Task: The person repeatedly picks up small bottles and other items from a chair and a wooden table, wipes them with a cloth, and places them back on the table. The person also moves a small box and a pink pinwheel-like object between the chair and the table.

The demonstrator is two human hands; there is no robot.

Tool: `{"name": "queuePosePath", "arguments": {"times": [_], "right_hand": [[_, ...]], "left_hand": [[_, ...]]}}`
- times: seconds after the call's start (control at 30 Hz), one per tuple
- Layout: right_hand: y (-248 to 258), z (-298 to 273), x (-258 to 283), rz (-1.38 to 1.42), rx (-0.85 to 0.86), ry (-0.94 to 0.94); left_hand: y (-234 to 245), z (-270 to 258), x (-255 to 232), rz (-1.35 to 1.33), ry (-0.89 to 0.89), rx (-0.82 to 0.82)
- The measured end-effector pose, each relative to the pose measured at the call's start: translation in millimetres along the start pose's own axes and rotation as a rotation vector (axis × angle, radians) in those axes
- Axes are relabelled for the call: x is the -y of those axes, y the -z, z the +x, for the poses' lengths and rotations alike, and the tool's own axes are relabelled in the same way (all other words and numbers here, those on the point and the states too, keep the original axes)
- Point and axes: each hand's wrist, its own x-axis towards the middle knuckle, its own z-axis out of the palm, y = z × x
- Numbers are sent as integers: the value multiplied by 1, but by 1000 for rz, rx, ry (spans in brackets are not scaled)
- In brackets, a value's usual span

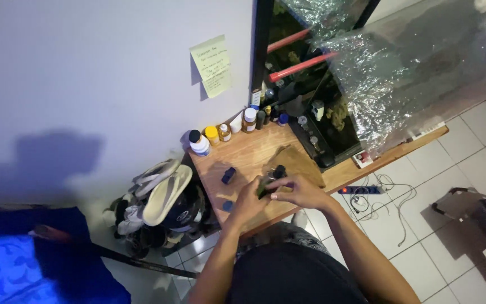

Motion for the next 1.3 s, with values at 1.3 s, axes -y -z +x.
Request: {"name": "queuePosePath", "arguments": {"times": [1.3], "right_hand": [[15,-11,-29,67,-503,254]], "left_hand": [[-48,7,-73,74,144,-464]]}}
